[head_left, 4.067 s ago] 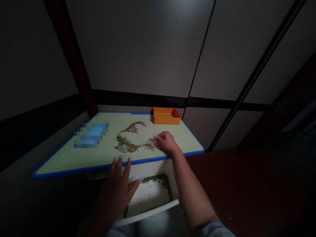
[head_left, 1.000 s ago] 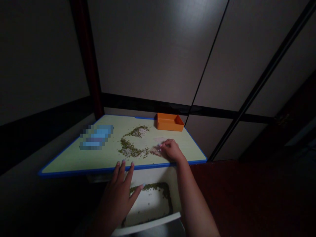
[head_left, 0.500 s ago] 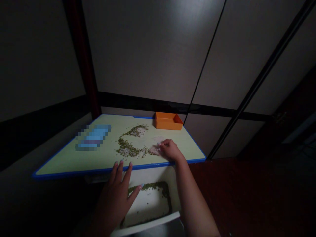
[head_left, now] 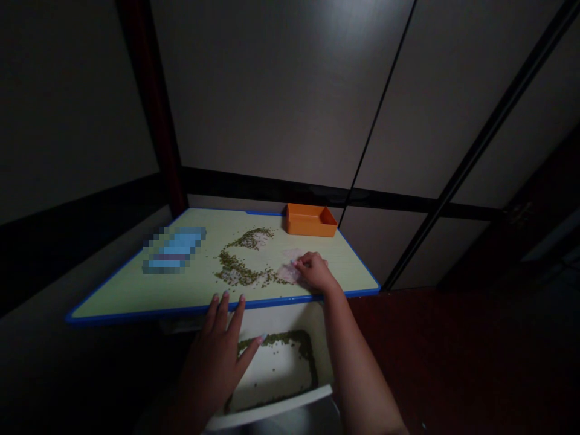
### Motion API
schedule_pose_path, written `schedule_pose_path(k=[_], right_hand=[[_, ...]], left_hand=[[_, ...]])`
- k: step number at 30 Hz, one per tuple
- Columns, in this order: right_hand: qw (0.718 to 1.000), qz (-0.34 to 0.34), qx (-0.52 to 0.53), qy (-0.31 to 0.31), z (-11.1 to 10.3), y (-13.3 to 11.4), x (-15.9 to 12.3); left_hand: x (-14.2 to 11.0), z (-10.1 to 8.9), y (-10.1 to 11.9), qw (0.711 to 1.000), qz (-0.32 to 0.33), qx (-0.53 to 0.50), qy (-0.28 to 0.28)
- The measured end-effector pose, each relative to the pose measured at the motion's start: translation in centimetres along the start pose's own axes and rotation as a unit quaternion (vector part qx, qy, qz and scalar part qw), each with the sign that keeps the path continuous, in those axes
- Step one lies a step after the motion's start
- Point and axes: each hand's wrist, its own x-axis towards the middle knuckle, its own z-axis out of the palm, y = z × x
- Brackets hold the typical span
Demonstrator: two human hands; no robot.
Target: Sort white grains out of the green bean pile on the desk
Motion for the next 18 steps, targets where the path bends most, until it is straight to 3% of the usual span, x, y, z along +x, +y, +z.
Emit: schedule_pose_path(k=[2, 6, 8, 13, 18], right_hand=[[1.000, -0.003, 0.010, 0.012, -0.11, 0.05, 0.06], [0.996, 0.057, -0.024, 0.058, -0.44, 0.24, 0.10], [0.996, 0.066, -0.040, 0.045, -0.40, 0.23, 0.09], [0.999, 0.017, -0.026, -0.018, 0.07, -0.22, 0.13], [0.998, -0.043, 0.018, -0.040, 0.09, -0.26, 0.10]], left_hand=[[0.00, -0.05, 0.01, 1.000, 0.003, 0.003, 0.002], [-0.01, -0.06, 0.03, 1.000, 0.003, 0.005, -0.001], [-0.02, 0.05, 0.03, 1.000, 0.001, 0.002, 0.000], [-0.08, 0.48, -0.11, 1.000, -0.008, -0.009, 0.007], [-0.08, 0.63, -0.29, 1.000, -0.004, -0.020, 0.016]])
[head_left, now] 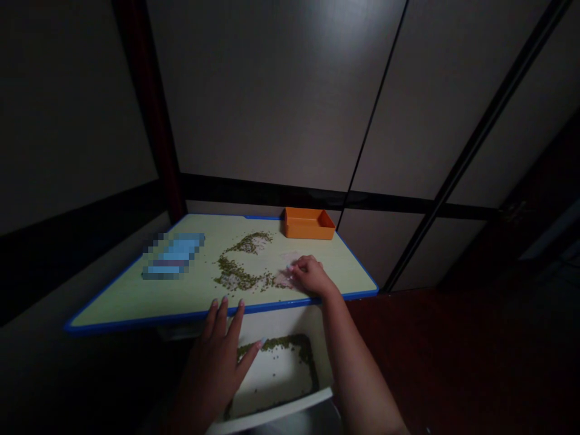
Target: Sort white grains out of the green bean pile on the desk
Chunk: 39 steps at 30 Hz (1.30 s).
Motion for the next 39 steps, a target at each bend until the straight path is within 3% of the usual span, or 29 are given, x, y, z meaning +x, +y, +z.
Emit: schedule_pose_path(k=[8, 39], right_hand=[[1.000, -0.014, 0.021, 0.017, -0.3, 0.6, -0.2], [0.993, -0.088, 0.081, -0.009, 0.1, 1.9, 0.1]], left_hand=[[0.0, 0.0, 0.0, 1.000, -0.003, 0.001, -0.009], [0.1, -0.3, 0.2, 1.000, 0.006, 0.017, -0.007]])
